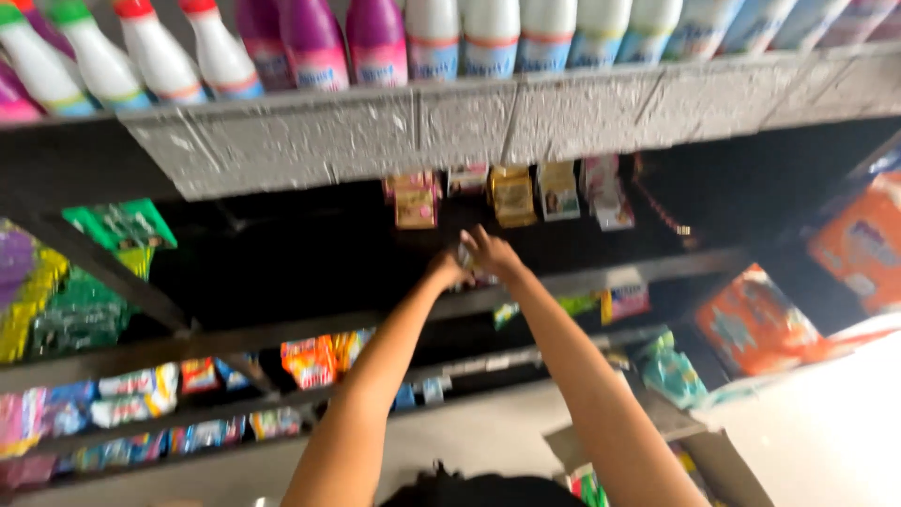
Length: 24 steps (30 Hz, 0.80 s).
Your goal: Taking various sachet products off store shelves and placing them into a cardboard box.
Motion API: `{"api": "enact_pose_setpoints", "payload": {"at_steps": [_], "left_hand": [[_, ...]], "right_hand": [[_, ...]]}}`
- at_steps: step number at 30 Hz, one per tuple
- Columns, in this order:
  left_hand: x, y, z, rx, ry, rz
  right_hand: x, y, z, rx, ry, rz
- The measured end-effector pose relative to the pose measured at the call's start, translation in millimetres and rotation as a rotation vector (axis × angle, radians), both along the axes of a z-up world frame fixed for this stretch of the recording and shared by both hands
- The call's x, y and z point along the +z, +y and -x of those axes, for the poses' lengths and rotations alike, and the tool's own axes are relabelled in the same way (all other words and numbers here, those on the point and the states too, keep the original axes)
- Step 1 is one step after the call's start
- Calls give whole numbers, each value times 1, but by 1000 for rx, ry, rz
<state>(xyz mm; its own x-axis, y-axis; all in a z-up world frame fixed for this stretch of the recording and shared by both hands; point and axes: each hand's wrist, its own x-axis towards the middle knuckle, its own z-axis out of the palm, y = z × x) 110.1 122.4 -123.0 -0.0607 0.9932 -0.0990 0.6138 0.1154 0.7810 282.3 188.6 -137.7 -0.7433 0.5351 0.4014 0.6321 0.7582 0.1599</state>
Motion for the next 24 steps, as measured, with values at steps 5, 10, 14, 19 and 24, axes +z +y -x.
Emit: {"api": "enact_pose_setpoints", "payload": {"at_steps": [5,10,14,19,24], "left_hand": [[-23,-25,9,-48,156,-29],[16,-70,-1,-7,87,-192],[39,-79,-4,21,80,-213],[39,-76,2,40,162,-146],[57,-39,2,-36,34,62]], "right_hand": [[43,-92,-9,51,241,264],[126,-167,2,-259,365,448],[137,-165,-5,-217,430,392],[117,-102,-17,-247,376,632],[52,15,-58,-116,19,119]]}}
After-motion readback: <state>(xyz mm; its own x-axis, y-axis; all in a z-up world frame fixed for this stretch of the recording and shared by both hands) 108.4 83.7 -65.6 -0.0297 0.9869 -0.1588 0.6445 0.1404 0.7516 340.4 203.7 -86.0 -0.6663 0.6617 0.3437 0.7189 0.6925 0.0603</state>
